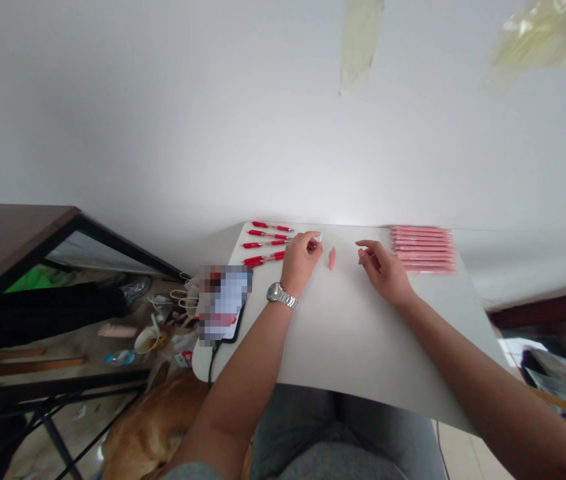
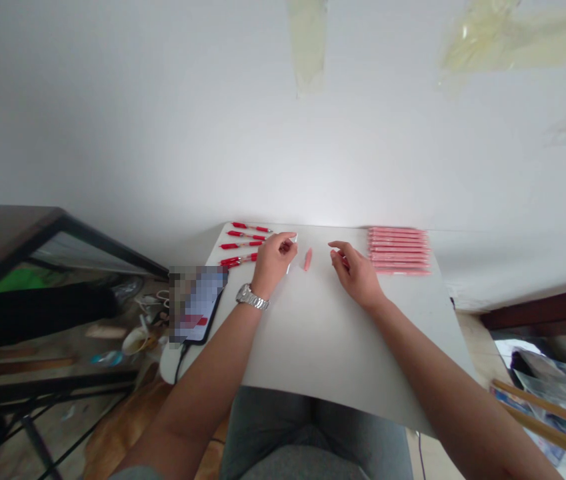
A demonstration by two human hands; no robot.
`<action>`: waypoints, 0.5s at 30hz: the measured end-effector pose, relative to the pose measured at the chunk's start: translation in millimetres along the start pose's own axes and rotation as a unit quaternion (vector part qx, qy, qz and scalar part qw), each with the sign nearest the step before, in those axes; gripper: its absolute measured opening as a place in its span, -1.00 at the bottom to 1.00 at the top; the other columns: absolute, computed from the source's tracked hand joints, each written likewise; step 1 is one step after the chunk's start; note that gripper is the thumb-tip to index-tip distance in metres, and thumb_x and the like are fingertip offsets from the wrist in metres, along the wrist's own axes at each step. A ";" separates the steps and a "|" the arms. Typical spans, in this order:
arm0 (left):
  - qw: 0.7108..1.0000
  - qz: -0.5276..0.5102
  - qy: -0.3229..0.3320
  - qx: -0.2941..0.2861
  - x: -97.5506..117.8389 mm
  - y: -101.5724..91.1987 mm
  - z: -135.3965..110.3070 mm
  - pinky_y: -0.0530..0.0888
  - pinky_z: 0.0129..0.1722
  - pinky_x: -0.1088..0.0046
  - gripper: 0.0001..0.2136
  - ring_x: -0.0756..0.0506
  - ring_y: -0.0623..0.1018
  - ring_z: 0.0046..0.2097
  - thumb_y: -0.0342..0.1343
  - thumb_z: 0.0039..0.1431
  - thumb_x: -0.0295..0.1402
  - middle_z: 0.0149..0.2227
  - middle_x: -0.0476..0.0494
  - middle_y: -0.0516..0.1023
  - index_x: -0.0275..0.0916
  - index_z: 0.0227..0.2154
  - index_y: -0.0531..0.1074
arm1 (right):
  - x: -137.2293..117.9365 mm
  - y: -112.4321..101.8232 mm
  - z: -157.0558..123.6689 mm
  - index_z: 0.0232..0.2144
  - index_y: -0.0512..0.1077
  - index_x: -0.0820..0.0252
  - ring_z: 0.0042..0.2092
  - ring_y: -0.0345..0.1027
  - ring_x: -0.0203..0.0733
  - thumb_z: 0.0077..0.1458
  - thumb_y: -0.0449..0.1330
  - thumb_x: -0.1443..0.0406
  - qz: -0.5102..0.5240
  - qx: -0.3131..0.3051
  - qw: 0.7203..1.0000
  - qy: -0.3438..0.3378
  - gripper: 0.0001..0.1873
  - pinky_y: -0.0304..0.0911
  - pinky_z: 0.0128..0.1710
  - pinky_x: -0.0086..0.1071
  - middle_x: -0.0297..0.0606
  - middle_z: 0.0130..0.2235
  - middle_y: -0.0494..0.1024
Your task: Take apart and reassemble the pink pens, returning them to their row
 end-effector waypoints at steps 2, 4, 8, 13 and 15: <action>1.000 0.019 -0.004 -0.023 -0.9 5.3 -1.6 0.58 -0.14 0.36 -0.79 -0.05 0.60 -0.28 0.22 0.25 -0.53 -0.27 -0.12 0.62 -0.22 -0.08 0.58 | 0.5 0.0 0.1 0.13 0.41 0.11 -0.30 0.52 -0.15 0.44 0.02 0.03 0.000 0.000 1.000 0.002 -0.59 0.37 -0.25 -0.31 -0.22 -0.29 0.59; 0.999 0.030 -0.009 -0.041 -3.1 9.8 -2.8 0.59 -0.14 0.36 -0.81 -0.05 0.61 -0.28 0.22 0.26 -0.53 -0.24 -0.13 0.62 -0.23 -0.09 0.57 | 1.1 0.3 0.2 0.13 0.41 0.11 -0.29 0.51 -0.16 0.44 0.02 0.02 -0.003 -0.001 1.000 0.003 -0.58 0.36 -0.25 -0.31 -0.22 -0.28 0.59; 0.998 0.037 -0.014 -0.051 -5.6 13.1 -3.8 0.59 -0.14 0.39 -0.84 -0.03 0.62 -0.26 0.22 0.26 -0.53 -0.20 -0.14 0.61 -0.22 -0.12 0.56 | 1.4 0.9 0.1 0.14 0.41 0.11 -0.30 0.51 -0.16 0.43 0.01 0.00 -0.012 -0.001 1.000 0.002 -0.55 0.36 -0.27 -0.31 -0.20 -0.27 0.61; 0.998 0.038 -0.011 -0.058 -5.6 15.9 -4.7 0.58 -0.16 0.41 -0.85 -0.02 0.61 -0.27 0.25 0.24 -0.50 -0.18 -0.13 0.59 -0.21 -0.15 0.57 | 2.8 0.7 -0.1 0.12 0.41 0.11 -0.32 0.50 -0.16 0.43 0.00 -0.03 -0.013 0.002 1.000 0.008 -0.54 0.36 -0.27 -0.32 -0.20 -0.26 0.62; 0.998 0.037 -0.007 -0.059 -5.7 16.9 -4.9 0.58 -0.17 0.41 -0.86 -0.03 0.60 -0.27 0.26 0.24 -0.50 -0.19 -0.13 0.58 -0.21 -0.16 0.57 | 3.1 0.7 -0.2 0.12 0.41 0.11 -0.31 0.51 -0.16 0.43 0.00 -0.03 -0.011 0.002 1.000 0.009 -0.54 0.36 -0.27 -0.32 -0.20 -0.27 0.61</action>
Point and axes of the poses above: each hand's wrist, its own z-axis towards the middle knuckle, its own y-axis out of the palm, x = y × z, the point moved 9 cm from there along z, towards the middle knuckle
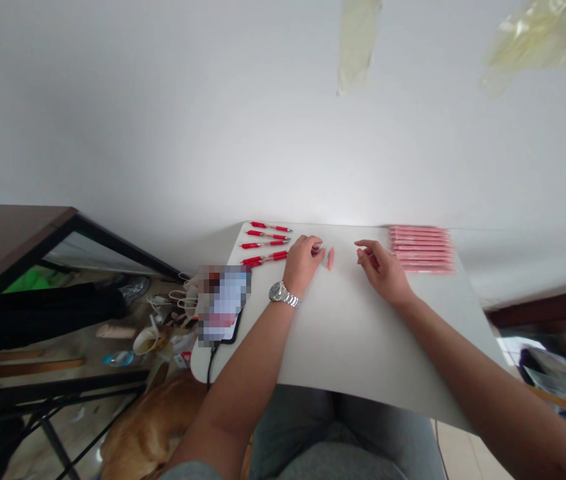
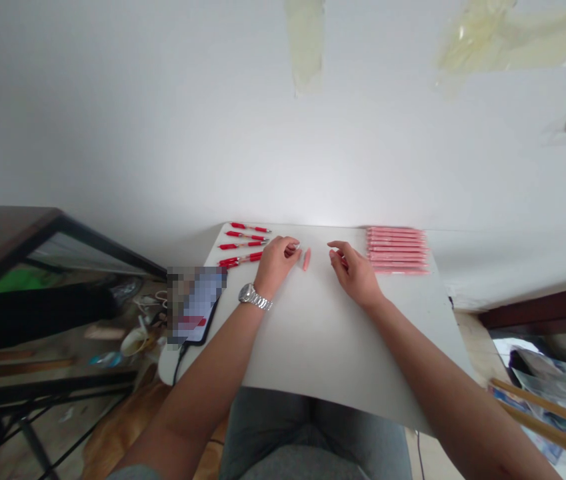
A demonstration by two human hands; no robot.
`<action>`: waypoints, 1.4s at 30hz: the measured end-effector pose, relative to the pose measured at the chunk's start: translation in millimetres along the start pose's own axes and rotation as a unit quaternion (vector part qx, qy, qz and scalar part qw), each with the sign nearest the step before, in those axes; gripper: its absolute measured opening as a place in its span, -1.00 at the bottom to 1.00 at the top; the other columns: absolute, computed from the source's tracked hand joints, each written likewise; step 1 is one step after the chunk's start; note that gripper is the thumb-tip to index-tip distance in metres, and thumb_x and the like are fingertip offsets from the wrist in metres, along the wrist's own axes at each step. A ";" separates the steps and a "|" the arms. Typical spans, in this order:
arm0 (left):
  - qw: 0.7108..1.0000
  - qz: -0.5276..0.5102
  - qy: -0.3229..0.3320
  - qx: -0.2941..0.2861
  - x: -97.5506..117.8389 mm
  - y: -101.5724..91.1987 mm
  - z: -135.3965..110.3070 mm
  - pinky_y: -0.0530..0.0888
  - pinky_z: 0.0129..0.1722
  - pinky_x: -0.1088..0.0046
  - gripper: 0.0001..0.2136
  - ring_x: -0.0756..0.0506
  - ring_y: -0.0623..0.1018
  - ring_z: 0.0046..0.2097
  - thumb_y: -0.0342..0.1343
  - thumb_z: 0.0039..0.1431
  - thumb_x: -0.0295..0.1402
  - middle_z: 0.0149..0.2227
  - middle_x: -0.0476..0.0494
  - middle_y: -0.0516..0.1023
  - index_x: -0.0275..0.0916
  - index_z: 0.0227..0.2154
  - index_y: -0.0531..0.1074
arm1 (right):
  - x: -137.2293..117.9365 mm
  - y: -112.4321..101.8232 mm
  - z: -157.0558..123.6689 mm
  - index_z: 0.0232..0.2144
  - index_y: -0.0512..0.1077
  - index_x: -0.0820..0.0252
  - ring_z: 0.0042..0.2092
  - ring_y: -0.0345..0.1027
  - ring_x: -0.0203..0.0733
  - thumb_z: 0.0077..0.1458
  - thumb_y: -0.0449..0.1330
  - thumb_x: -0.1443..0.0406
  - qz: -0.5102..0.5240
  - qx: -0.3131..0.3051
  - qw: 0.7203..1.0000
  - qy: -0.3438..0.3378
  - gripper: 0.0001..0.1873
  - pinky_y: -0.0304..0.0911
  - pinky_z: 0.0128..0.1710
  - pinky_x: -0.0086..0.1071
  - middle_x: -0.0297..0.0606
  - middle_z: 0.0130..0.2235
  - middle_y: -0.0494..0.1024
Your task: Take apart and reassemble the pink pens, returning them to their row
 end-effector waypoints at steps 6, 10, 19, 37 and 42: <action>1.000 -0.006 0.012 0.004 0.1 2.6 0.3 0.56 -0.21 0.38 -0.85 -0.04 0.58 -0.30 0.28 0.21 -0.50 -0.22 -0.12 0.56 -0.21 -0.17 0.57 | 1.5 0.9 -0.4 0.10 0.41 0.10 -0.30 0.51 -0.14 0.43 0.00 -0.03 0.001 -0.004 1.000 0.007 -0.55 0.38 -0.26 -0.29 -0.19 -0.27 0.61; 1.000 -0.006 0.012 0.007 0.9 2.8 0.6 0.54 -0.23 0.39 -0.86 -0.04 0.57 -0.31 0.27 0.22 -0.48 -0.23 -0.12 0.56 -0.21 -0.17 0.57 | 1.3 0.9 -0.6 0.09 0.41 0.10 -0.30 0.52 -0.14 0.43 0.00 -0.03 0.002 -0.003 1.000 0.007 -0.56 0.37 -0.27 -0.30 -0.19 -0.26 0.62; 0.999 0.014 0.036 0.022 9.7 -2.7 0.2 0.50 -0.18 0.37 -0.88 -0.07 0.53 -0.29 0.13 0.32 -0.46 -0.27 -0.13 0.56 -0.21 -0.20 0.56 | 1.6 1.3 -1.1 0.05 0.39 0.10 -0.31 0.51 -0.16 0.42 0.02 -0.02 0.006 -0.006 1.000 0.015 -0.60 0.34 -0.29 -0.31 -0.21 -0.26 0.61; 0.991 -0.096 0.091 -0.014 37.9 -2.8 -4.1 0.53 -0.12 0.40 -0.80 -0.04 0.56 -0.22 0.09 0.40 -0.34 -0.18 -0.12 0.58 -0.18 0.01 0.49 | 2.2 5.3 -2.1 -0.05 0.30 0.07 -0.18 0.60 -0.06 0.37 0.11 -0.02 0.045 -0.012 0.999 0.000 -0.67 0.49 -0.19 -0.20 -0.10 -0.12 0.65; 0.983 -0.111 0.132 -0.066 52.8 5.3 -8.5 0.54 -0.08 0.38 -0.82 -0.04 0.56 -0.20 0.14 0.38 -0.30 -0.18 -0.14 0.55 -0.19 -0.03 0.49 | -4.3 3.8 -1.4 -0.09 0.31 0.08 -0.22 0.58 -0.08 0.35 0.15 0.01 0.024 -0.007 1.000 -0.011 -0.69 0.45 -0.25 -0.23 -0.14 -0.17 0.63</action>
Point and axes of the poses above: each hand's wrist, its own z-axis towards the middle knuckle, its own y-axis out of the palm, x = y × z, the point moved 9 cm from there along z, towards the middle knuckle
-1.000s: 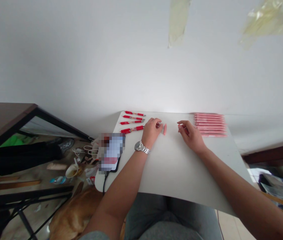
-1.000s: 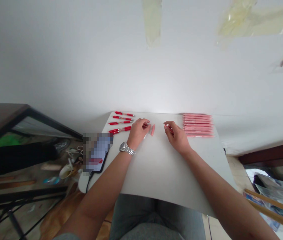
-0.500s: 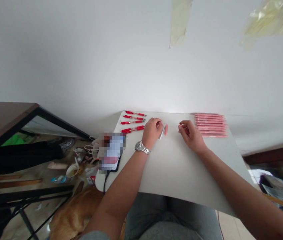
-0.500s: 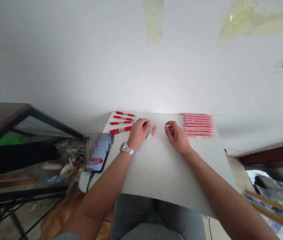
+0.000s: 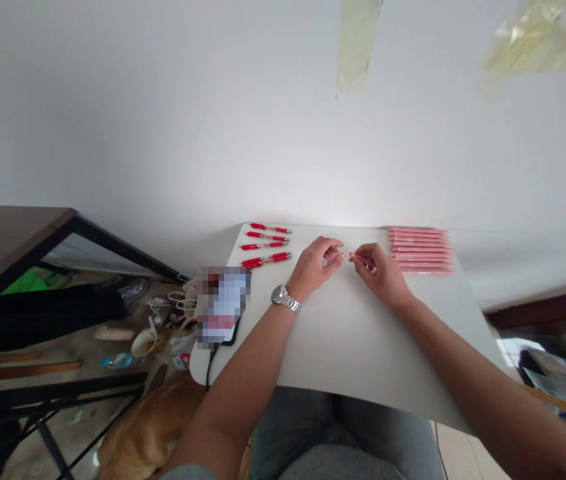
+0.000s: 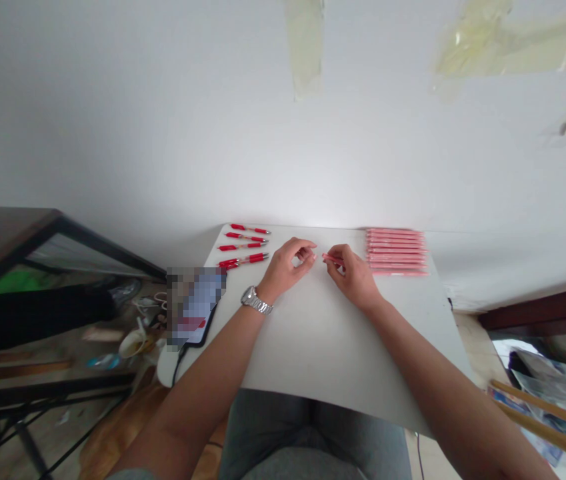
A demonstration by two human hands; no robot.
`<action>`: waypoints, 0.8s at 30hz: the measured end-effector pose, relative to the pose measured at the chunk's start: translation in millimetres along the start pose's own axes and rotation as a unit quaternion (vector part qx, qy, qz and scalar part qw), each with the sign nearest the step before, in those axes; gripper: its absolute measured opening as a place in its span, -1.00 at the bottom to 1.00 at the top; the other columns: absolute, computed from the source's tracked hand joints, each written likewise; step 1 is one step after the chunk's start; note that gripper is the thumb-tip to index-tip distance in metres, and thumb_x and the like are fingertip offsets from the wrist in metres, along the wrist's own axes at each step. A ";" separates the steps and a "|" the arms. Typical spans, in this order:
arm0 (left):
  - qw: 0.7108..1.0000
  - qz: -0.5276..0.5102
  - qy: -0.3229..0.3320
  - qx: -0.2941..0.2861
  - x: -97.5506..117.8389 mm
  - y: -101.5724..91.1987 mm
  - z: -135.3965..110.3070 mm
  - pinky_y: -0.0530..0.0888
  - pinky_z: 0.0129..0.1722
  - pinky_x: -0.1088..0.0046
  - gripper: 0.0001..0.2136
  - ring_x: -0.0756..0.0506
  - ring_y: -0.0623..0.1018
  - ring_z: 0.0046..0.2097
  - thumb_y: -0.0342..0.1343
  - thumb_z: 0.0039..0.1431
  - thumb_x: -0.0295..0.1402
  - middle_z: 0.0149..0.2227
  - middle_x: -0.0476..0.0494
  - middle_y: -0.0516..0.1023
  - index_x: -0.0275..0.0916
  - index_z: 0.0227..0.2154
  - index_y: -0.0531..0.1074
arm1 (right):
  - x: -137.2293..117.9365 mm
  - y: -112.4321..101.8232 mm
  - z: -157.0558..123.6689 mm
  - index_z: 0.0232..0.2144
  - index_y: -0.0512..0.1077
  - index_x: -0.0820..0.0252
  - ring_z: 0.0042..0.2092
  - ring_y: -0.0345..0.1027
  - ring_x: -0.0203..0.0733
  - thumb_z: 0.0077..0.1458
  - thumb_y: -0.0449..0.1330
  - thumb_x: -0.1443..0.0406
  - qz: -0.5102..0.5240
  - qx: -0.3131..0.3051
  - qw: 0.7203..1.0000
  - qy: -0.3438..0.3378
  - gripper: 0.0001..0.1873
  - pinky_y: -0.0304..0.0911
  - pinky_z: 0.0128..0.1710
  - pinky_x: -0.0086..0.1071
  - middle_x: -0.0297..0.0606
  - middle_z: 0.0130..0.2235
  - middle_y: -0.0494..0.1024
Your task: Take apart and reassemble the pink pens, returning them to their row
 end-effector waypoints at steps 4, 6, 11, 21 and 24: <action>0.999 0.005 0.005 -0.032 1.3 7.4 0.2 0.54 -0.10 0.40 -0.81 -0.04 0.56 -0.20 0.17 0.36 -0.29 -0.16 -0.13 0.54 -0.17 -0.03 0.51 | -5.3 -1.8 0.3 -0.12 0.33 0.08 -0.30 0.53 -0.13 0.34 0.15 0.00 -0.035 0.009 0.999 -0.020 -0.69 0.39 -0.33 -0.28 -0.18 -0.24 0.61; 0.999 0.005 0.006 -0.036 1.1 9.1 0.5 0.54 -0.10 0.41 -0.81 -0.03 0.56 -0.20 0.18 0.36 -0.30 -0.16 -0.13 0.54 -0.17 -0.03 0.52 | -6.5 -1.5 0.0 -0.12 0.34 0.08 -0.32 0.50 -0.15 0.34 0.15 0.02 -0.044 0.009 0.999 -0.029 -0.71 0.38 -0.34 -0.30 -0.20 -0.25 0.61; 0.999 -0.006 0.016 -0.040 3.0 11.7 1.5 0.54 -0.13 0.43 -0.88 -0.03 0.56 -0.22 0.18 0.36 -0.32 -0.18 -0.12 0.55 -0.17 -0.11 0.54 | -6.9 -0.1 -0.8 -0.13 0.34 0.08 -0.33 0.48 -0.18 0.34 0.17 0.08 -0.045 0.003 0.998 -0.041 -0.77 0.38 -0.34 -0.31 -0.21 -0.24 0.60; 0.999 -0.005 0.014 -0.033 4.4 9.8 1.9 0.55 -0.14 0.44 -0.88 -0.02 0.56 -0.23 0.15 0.39 -0.28 -0.21 -0.10 0.54 -0.17 -0.15 0.54 | -7.0 -2.9 -0.6 0.04 0.37 0.08 -0.20 0.55 -0.10 0.33 0.18 0.11 -0.030 0.008 0.999 -0.043 -0.69 0.46 -0.22 -0.23 -0.14 -0.12 0.65; 1.000 -0.013 0.006 -0.011 2.4 3.9 1.8 0.56 -0.11 0.42 -0.89 -0.02 0.58 -0.21 0.13 0.40 -0.31 -0.20 -0.11 0.54 -0.17 -0.14 0.53 | -6.4 -8.7 0.7 0.08 0.39 0.08 -0.18 0.54 -0.08 0.33 0.18 0.09 -0.045 0.023 0.998 -0.038 -0.64 0.47 -0.17 -0.19 -0.14 -0.12 0.65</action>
Point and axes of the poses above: each hand's wrist, its own z-axis towards the middle knuckle, its own y-axis out of the palm, x = y × z, the point moved 9 cm from there along z, towards the middle knuckle
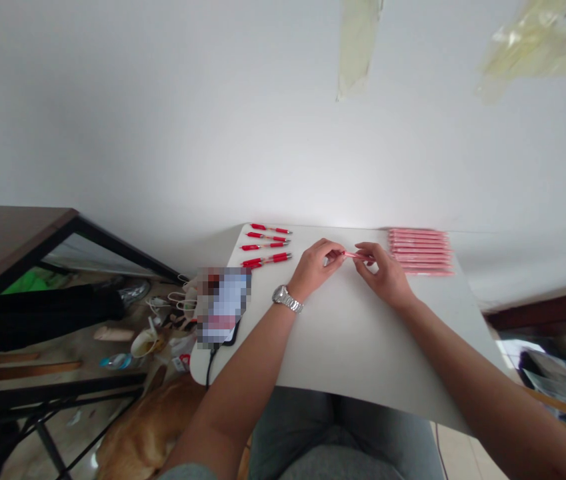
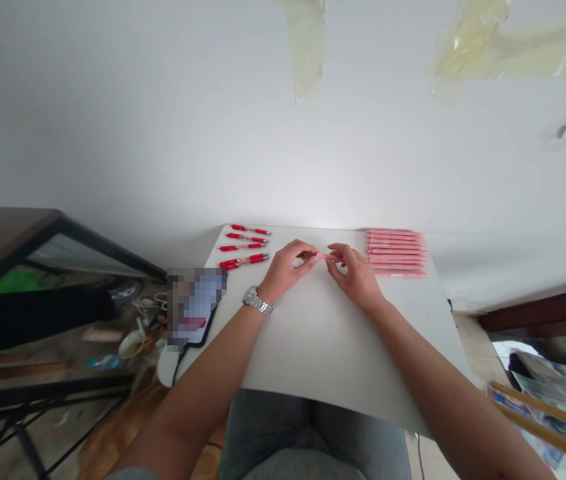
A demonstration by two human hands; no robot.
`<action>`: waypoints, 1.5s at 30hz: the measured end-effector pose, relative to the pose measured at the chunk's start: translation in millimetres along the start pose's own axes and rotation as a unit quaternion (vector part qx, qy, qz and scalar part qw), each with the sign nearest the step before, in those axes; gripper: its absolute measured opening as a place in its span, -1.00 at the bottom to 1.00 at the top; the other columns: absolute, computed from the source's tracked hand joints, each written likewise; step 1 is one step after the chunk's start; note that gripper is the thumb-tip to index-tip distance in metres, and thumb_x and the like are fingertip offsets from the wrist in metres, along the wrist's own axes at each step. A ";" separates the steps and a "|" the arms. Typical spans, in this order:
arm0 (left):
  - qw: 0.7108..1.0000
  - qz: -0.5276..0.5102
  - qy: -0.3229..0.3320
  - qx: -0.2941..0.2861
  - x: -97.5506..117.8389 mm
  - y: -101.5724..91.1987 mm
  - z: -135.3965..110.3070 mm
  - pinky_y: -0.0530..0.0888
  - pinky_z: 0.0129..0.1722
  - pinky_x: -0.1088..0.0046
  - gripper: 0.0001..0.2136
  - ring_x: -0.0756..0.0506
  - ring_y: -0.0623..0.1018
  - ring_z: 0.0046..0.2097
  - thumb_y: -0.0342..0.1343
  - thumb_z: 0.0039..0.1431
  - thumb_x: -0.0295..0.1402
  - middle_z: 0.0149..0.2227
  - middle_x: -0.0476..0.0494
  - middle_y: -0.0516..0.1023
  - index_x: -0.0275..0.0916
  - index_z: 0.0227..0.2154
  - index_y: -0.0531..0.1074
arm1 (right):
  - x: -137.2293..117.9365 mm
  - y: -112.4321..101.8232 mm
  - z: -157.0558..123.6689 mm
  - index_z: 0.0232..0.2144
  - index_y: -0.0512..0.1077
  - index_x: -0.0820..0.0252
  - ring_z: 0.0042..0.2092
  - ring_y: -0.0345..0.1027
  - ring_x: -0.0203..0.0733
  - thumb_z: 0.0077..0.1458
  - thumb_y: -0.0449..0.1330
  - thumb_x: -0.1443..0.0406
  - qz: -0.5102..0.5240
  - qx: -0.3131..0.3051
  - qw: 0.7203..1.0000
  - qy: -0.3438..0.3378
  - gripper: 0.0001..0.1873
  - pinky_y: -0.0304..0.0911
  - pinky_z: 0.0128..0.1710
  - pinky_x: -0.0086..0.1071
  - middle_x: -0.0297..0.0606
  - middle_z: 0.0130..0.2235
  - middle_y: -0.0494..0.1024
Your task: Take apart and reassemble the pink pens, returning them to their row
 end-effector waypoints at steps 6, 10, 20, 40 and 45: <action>0.999 -0.017 -0.003 0.043 -3.5 -10.1 -0.3 0.58 -0.07 0.41 -0.89 -0.02 0.60 -0.20 0.13 0.41 -0.31 -0.19 -0.12 0.56 -0.19 -0.13 0.51 | 9.5 -12.1 2.4 0.06 0.46 0.12 -0.24 0.53 -0.10 0.34 0.17 0.02 -0.036 0.046 0.998 0.032 -0.60 0.46 -0.20 -0.20 -0.13 -0.14 0.66; 0.998 -0.020 0.010 0.059 -5.3 -11.9 -0.4 0.59 -0.06 0.42 -0.92 -0.01 0.60 -0.20 0.16 0.39 -0.35 -0.19 -0.10 0.56 -0.19 -0.13 0.50 | 7.8 -16.3 3.5 -0.08 0.52 0.15 -0.29 0.50 -0.14 0.36 0.16 0.03 -0.053 0.063 0.997 0.015 -0.66 0.43 -0.24 -0.25 -0.18 -0.24 0.64; 0.998 -0.006 0.008 0.063 -7.1 -12.3 -0.9 0.60 -0.05 0.43 -0.92 -0.01 0.61 -0.17 0.15 0.38 -0.39 -0.17 -0.11 0.57 -0.20 -0.12 0.50 | 7.4 -18.4 3.5 -0.14 0.54 0.14 -0.28 0.49 -0.15 0.37 0.17 0.07 -0.068 0.051 0.996 0.006 -0.71 0.38 -0.25 -0.28 -0.21 -0.28 0.62; 0.997 0.053 -0.010 0.049 -9.2 -14.2 -0.8 0.54 -0.06 0.42 -0.89 -0.02 0.56 -0.17 0.17 0.35 -0.46 -0.18 -0.08 0.56 -0.18 -0.12 0.51 | 3.4 -18.4 6.5 -0.09 0.55 0.13 -0.28 0.48 -0.16 0.44 0.08 0.15 -0.106 0.015 0.993 -0.046 -0.72 0.35 -0.28 -0.30 -0.17 -0.22 0.60; 0.995 0.053 -0.035 0.077 -15.0 -20.4 -1.7 0.56 -0.08 0.40 -0.90 -0.03 0.57 -0.18 0.12 0.39 -0.39 -0.15 -0.11 0.58 -0.18 -0.11 0.50 | 3.0 -19.0 7.0 -0.10 0.55 0.14 -0.26 0.47 -0.13 0.45 0.07 0.18 -0.139 0.009 0.988 -0.069 -0.72 0.32 -0.26 -0.28 -0.15 -0.23 0.58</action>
Point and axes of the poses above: each hand's wrist, its own z-axis towards the middle knuckle, its own y-axis out of the palm, x = y × z, the point moved 9 cm from there along z, towards the middle knuckle
